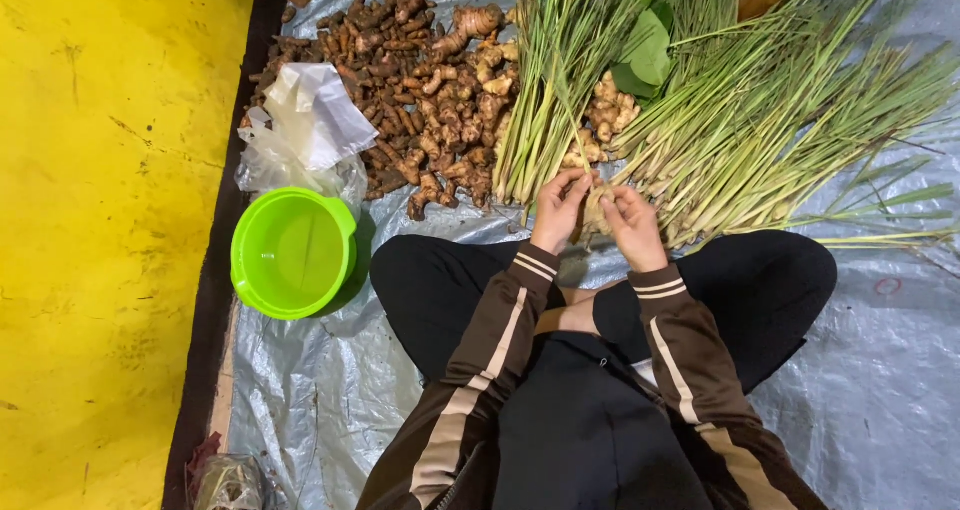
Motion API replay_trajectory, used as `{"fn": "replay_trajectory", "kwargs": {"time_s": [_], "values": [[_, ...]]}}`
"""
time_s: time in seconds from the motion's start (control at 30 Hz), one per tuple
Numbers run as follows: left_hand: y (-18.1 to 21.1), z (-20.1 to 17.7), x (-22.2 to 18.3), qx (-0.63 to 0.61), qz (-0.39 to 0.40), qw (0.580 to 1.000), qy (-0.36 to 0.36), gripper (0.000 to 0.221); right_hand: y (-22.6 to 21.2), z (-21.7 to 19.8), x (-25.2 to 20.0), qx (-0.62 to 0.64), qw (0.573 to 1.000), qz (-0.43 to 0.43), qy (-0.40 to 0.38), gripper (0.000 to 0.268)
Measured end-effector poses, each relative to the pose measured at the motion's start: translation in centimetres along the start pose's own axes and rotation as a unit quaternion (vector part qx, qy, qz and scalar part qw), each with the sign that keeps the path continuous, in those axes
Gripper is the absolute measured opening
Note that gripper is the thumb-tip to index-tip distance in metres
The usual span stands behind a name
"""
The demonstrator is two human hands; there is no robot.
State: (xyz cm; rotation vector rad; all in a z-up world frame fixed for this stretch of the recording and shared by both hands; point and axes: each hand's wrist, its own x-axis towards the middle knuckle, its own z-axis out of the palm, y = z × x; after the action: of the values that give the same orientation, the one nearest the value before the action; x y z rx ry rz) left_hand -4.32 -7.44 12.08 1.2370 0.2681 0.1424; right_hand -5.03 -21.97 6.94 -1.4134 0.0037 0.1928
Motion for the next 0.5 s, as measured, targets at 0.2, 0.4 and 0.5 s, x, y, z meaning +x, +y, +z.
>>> {"fn": "replay_trajectory", "kwargs": {"time_s": [0.2,0.4,0.5], "values": [[-1.3,-1.2,-0.2,0.02,0.037,0.999,-0.013,0.019,1.1,0.5,-0.1,0.038,0.999,0.018,0.005,0.017],[-6.4,-3.1,-0.9,0.042,0.027,0.999,0.009,0.029,-0.9,1.7,-1.1,-0.064,0.998,-0.02,0.018,0.023],[-7.0,-3.8,-1.0,0.067,0.025,0.997,0.025,0.03,-2.1,2.3,-1.2,-0.166,0.986,-0.013,0.018,0.026]]}}
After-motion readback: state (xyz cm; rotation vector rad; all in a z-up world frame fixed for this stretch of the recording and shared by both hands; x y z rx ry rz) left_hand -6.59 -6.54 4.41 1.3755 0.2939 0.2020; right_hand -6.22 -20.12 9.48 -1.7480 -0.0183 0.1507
